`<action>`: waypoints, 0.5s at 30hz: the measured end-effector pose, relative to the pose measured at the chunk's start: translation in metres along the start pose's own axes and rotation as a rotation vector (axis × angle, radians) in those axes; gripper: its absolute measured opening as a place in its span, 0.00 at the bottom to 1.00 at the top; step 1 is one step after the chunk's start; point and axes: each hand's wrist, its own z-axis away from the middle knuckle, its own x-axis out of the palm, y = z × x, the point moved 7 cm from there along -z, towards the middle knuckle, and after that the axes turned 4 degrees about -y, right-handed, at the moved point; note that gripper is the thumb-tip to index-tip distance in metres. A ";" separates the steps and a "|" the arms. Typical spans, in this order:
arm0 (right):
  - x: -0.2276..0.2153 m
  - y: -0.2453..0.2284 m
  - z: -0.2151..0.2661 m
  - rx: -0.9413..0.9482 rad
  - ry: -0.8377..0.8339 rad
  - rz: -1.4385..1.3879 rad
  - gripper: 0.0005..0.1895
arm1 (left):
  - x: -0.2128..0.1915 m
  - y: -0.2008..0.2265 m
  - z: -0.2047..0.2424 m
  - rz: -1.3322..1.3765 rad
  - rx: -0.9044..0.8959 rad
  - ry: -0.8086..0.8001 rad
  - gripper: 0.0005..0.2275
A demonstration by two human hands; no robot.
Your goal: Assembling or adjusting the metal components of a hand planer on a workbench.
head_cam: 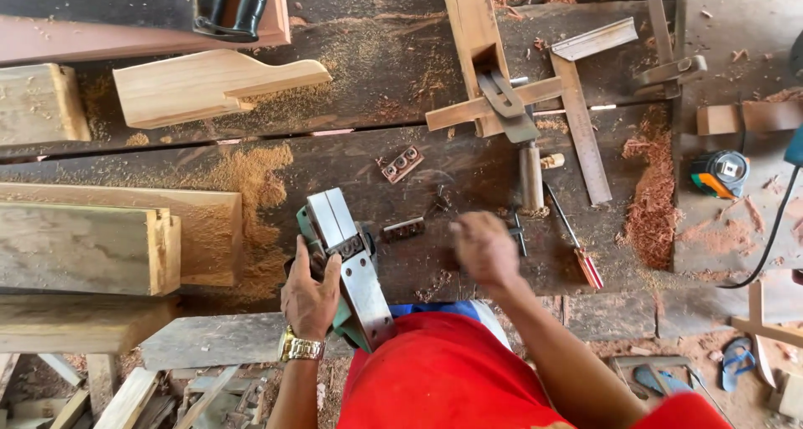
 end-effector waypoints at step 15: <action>-0.011 0.121 0.022 0.587 -0.003 0.024 0.23 | -0.017 0.027 0.006 0.010 -0.205 -0.077 0.38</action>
